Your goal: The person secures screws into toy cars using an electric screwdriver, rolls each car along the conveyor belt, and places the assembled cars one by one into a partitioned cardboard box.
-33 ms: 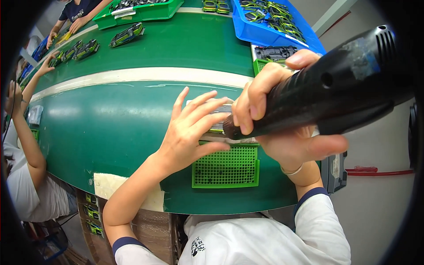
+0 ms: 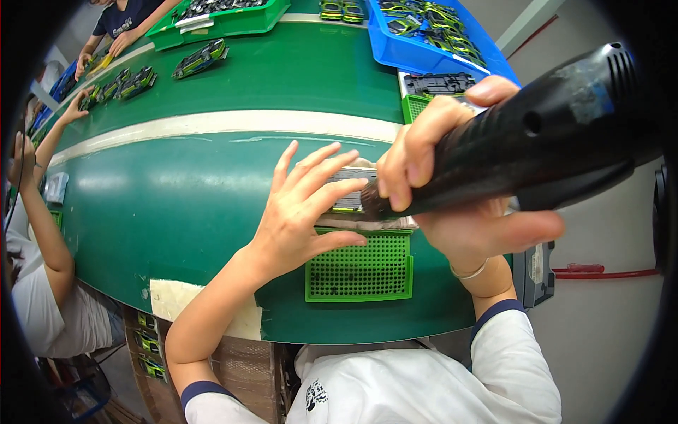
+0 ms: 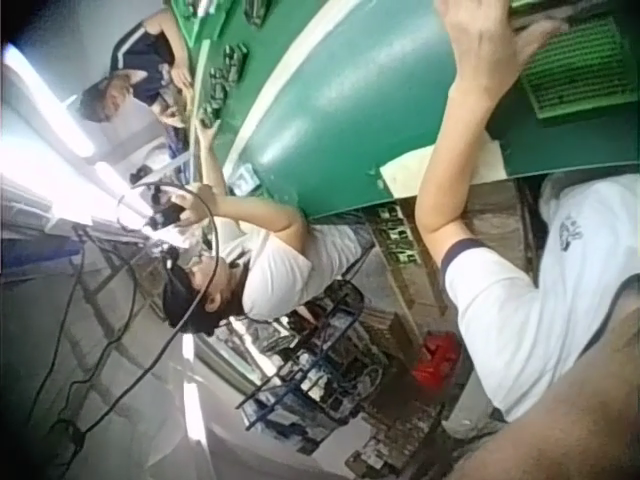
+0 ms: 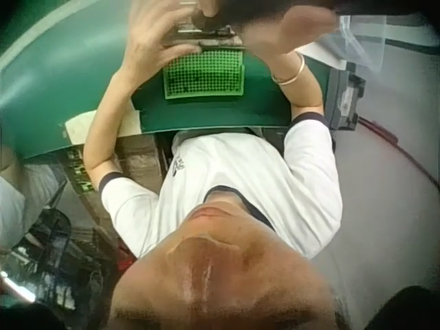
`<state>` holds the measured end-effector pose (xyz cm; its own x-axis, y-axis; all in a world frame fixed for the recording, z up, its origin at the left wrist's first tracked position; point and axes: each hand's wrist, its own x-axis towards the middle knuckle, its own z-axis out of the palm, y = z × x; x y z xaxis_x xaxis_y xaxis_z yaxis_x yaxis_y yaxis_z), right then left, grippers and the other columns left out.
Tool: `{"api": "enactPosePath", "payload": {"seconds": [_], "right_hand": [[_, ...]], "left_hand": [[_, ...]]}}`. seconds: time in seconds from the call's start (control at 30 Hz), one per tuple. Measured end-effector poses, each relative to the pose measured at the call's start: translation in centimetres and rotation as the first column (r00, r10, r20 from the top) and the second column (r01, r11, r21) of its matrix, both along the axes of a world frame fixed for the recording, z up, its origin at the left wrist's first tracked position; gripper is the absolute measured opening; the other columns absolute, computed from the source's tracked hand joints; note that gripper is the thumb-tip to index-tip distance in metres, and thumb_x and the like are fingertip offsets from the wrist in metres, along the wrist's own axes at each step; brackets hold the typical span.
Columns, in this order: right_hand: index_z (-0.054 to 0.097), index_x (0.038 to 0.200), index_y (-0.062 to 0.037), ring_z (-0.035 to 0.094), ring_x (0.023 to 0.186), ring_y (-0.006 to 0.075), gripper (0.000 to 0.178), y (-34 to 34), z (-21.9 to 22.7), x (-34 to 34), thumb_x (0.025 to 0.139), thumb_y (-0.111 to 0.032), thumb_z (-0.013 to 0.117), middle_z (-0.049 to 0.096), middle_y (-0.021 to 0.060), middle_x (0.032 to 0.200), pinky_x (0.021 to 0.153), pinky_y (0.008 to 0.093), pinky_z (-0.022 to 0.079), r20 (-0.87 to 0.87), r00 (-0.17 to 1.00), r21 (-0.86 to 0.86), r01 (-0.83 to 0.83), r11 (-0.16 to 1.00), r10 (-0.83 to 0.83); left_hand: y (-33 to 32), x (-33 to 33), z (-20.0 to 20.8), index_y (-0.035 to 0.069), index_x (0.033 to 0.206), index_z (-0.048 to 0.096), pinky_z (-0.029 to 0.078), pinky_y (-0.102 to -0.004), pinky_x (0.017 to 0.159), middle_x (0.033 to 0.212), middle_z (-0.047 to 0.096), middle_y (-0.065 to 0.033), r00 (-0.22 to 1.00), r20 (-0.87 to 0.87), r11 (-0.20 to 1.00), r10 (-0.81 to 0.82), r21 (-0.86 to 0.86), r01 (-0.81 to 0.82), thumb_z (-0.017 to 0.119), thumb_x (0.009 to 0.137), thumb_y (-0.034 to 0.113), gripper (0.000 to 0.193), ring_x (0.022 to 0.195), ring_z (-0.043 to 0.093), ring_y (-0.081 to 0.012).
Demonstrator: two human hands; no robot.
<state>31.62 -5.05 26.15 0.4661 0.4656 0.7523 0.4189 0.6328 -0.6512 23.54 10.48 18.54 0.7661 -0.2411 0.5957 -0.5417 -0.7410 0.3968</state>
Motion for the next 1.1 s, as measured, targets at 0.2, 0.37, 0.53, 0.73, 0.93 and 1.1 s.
{"api": "enactPosePath", "payload": {"seconds": [0.2,0.37,0.53,0.73,0.93,1.1], "right_hand": [[0.026,0.117,-0.0077,0.050,0.049,0.0167,0.090,-2.7,0.9,0.9,0.064,-0.080,0.039,0.046,0.0087,0.070,0.048,0.0288,0.045,-0.041,0.970,-0.129,0.234,0.964,-0.241],[0.027,0.112,-0.0062,0.049,0.048,0.0147,0.081,-3.6,-0.5,1.4,0.069,-0.074,0.043,0.046,0.0088,0.069,0.046,0.0268,0.044,-0.063,0.944,-0.214,0.305,0.928,-0.325],[0.027,0.108,-0.0036,0.047,0.045,0.0136,0.083,-3.2,-1.0,1.6,0.068,-0.074,0.045,0.046,0.0076,0.066,0.043,0.0228,0.041,-0.087,0.937,-0.228,0.311,0.923,-0.337],[0.026,0.108,-0.0025,0.048,0.046,0.0119,0.085,-2.5,-2.3,1.7,0.067,-0.075,0.045,0.045,0.0063,0.066,0.044,0.0202,0.040,-0.125,0.927,-0.205,0.323,0.924,-0.352],[0.026,0.107,-0.0040,0.047,0.046,0.0106,0.087,-2.7,-2.6,1.5,0.062,-0.077,0.041,0.045,0.0052,0.066,0.044,0.0200,0.041,-0.203,0.937,-0.237,0.236,0.942,-0.285],[0.026,0.107,-0.0053,0.047,0.045,0.0104,0.088,-2.3,-2.9,1.5,0.060,-0.078,0.041,0.045,0.0054,0.066,0.042,0.0194,0.041,-0.223,0.933,-0.224,0.234,0.946,-0.283]], "left_hand": [[-0.1,1.3,-1.3,0.015,0.098,0.060,0.028,-0.0469,0.098,0.119,0.050,-0.0109,0.991,-0.130,0.996,-0.030,0.077,0.040,0.071,0.063,0.018,0.038,0.111,0.045,-0.0298],[-0.3,1.6,-1.2,0.012,0.093,0.062,0.037,-0.0417,0.088,0.114,0.053,-0.0100,0.995,-0.076,0.996,-0.070,0.048,0.074,0.071,0.060,0.015,0.034,0.100,0.049,-0.0306],[-0.3,1.7,-1.3,0.014,0.093,0.061,0.038,-0.0413,0.088,0.114,0.053,-0.0075,0.996,-0.075,0.997,-0.049,0.047,0.053,0.072,0.059,0.017,0.035,0.101,0.049,-0.0278],[-0.4,1.7,-1.4,0.015,0.094,0.062,0.038,-0.0408,0.087,0.114,0.053,-0.0082,0.996,-0.083,0.997,-0.041,0.056,0.046,0.072,0.058,0.016,0.037,0.102,0.050,-0.0284],[-0.4,1.6,-1.3,0.015,0.093,0.062,0.038,-0.0410,0.086,0.113,0.053,-0.0089,0.994,-0.101,0.998,-0.037,0.054,0.043,0.072,0.057,0.016,0.037,0.102,0.049,-0.0287],[-0.5,1.7,-1.3,0.015,0.091,0.063,0.039,-0.0412,0.086,0.113,0.053,-0.0088,0.993,-0.109,0.998,-0.036,0.053,0.042,0.073,0.057,0.017,0.036,0.102,0.049,-0.0289]]}}
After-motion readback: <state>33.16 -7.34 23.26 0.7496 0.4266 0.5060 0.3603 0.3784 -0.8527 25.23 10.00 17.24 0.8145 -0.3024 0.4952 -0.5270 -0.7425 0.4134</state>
